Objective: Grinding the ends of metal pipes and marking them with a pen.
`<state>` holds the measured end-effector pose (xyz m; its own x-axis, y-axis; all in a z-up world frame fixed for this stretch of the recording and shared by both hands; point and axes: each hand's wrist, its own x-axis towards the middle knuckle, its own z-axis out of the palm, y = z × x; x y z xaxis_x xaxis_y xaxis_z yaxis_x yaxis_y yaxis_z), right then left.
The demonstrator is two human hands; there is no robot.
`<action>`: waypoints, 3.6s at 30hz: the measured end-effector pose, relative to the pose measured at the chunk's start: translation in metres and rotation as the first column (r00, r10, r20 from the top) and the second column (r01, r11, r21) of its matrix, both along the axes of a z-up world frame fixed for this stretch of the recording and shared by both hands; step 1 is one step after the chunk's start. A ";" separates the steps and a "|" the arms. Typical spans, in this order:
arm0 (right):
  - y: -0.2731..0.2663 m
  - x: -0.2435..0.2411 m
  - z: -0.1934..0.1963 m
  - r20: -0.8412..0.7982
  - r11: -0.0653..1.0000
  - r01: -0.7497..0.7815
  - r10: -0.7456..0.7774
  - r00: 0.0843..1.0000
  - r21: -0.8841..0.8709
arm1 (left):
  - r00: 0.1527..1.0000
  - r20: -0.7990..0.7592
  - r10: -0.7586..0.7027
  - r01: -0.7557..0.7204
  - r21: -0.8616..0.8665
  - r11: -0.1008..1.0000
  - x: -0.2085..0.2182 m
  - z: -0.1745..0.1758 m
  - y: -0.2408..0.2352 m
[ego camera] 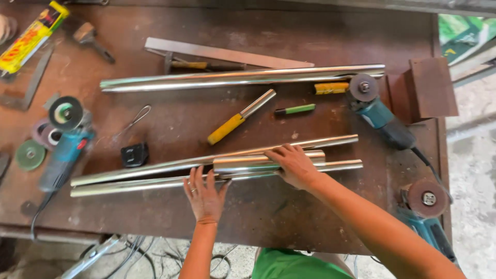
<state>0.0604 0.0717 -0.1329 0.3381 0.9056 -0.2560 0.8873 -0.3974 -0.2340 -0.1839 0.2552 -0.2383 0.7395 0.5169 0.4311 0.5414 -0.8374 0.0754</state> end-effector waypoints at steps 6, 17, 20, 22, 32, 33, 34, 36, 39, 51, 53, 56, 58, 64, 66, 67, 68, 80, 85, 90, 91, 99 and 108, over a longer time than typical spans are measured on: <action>0.006 0.015 -0.007 0.038 0.897 0.103 -0.132 0.991 0.431 | 0.982 0.178 0.060 -0.053 -0.047 0.998 0.022 0.014 0.000; -0.032 0.110 -0.087 0.236 0.846 0.460 -0.521 0.820 0.269 | 0.983 -0.026 0.184 -0.183 0.049 0.982 0.119 0.068 0.043; -0.025 0.124 -0.076 0.253 0.810 0.460 -0.561 0.788 0.364 | 0.973 -0.101 0.207 -0.202 0.064 0.977 0.128 0.064 0.050; -0.015 0.139 -0.068 0.291 0.785 0.438 -0.585 0.757 0.437 | 0.980 -0.087 0.177 -0.173 0.054 0.983 0.138 0.056 0.047; 0.012 0.210 -0.067 0.658 0.922 0.094 -0.337 0.673 0.377 | 0.851 -0.260 -0.456 0.349 -0.368 0.862 0.186 0.022 0.016; 0.013 0.208 -0.056 0.644 0.922 0.051 -0.307 0.701 0.384 | 0.814 -0.282 -0.508 0.373 -0.417 0.829 0.188 0.029 0.013; 0.010 0.205 -0.050 0.644 0.923 0.055 -0.309 0.699 0.382 | 0.811 -0.281 -0.513 0.378 -0.419 0.826 0.190 0.023 0.012; 0.006 0.201 -0.037 0.360 0.844 0.197 -0.409 0.839 0.500 | 0.756 -0.319 -0.571 0.447 -0.385 0.807 0.197 0.014 0.011; -0.009 0.155 0.059 -0.672 0.273 0.754 -0.342 0.657 0.598 | 0.743 -0.322 -0.587 0.482 -0.351 0.803 0.191 0.001 0.011; -0.204 0.067 0.118 -0.952 -0.345 0.926 0.199 0.234 0.155 | 0.896 -0.206 -0.393 0.411 0.053 0.910 0.176 0.156 0.024; -0.224 0.058 0.126 -0.952 -0.385 0.911 0.196 0.237 0.147 | 0.898 -0.194 -0.395 0.410 0.041 0.911 0.177 0.187 0.000; -0.253 0.043 0.127 -0.953 -0.426 0.898 0.209 0.219 0.112 | 0.894 -0.159 -0.419 0.426 0.009 0.905 0.171 0.223 -0.042; -0.272 0.035 0.130 -0.950 -0.446 0.890 0.227 0.213 0.093 | 0.880 -0.130 -0.456 0.460 -0.001 0.888 0.164 0.234 -0.071; -0.339 0.025 0.141 -0.862 -0.443 0.893 0.480 0.165 -0.076 | 0.806 -0.106 -0.582 0.573 -0.105 0.813 0.148 0.227 -0.157; -0.363 0.025 0.143 -0.845 -0.432 0.874 0.533 0.048 -0.223 | 0.775 0.026 -0.632 0.619 -0.231 0.750 0.147 0.228 -0.187; -0.372 0.024 0.148 -0.844 -0.441 0.871 0.533 0.059 -0.217 | 0.768 0.032 -0.640 0.629 -0.226 0.744 0.145 0.224 -0.198; -0.380 0.022 0.152 -0.852 -0.475 0.841 0.523 0.032 -0.260 | 0.758 0.013 -0.652 0.639 -0.212 0.739 0.143 0.220 -0.208; -0.441 0.012 0.189 -0.562 -0.487 0.861 0.757 0.332 -0.147 | 0.697 -0.028 -0.716 0.698 -0.201 0.687 0.144 0.187 -0.260; -0.448 0.018 0.198 -0.609 -0.589 0.803 0.672 0.422 -0.095 | 0.702 0.032 -0.712 0.695 -0.249 0.674 0.145 0.197 -0.269; -0.450 0.026 0.199 -0.581 -0.702 0.711 0.594 0.556 -0.037 | 0.683 0.008 -0.730 0.708 -0.254 0.659 0.135 0.158 -0.257; -0.448 0.026 0.202 -0.578 -0.702 0.712 0.595 0.558 -0.035 | 0.683 0.010 -0.730 0.709 -0.250 0.659 0.135 0.166 -0.261; -0.443 0.020 0.200 -0.541 -0.629 0.777 0.664 0.517 -0.030 | 0.690 -0.022 -0.724 0.678 -0.332 0.656 0.126 0.195 -0.270; -0.427 0.012 0.213 -0.626 -0.727 0.680 0.575 0.527 -0.095 | 0.711 0.081 -0.698 0.701 -0.154 0.696 0.120 0.172 -0.268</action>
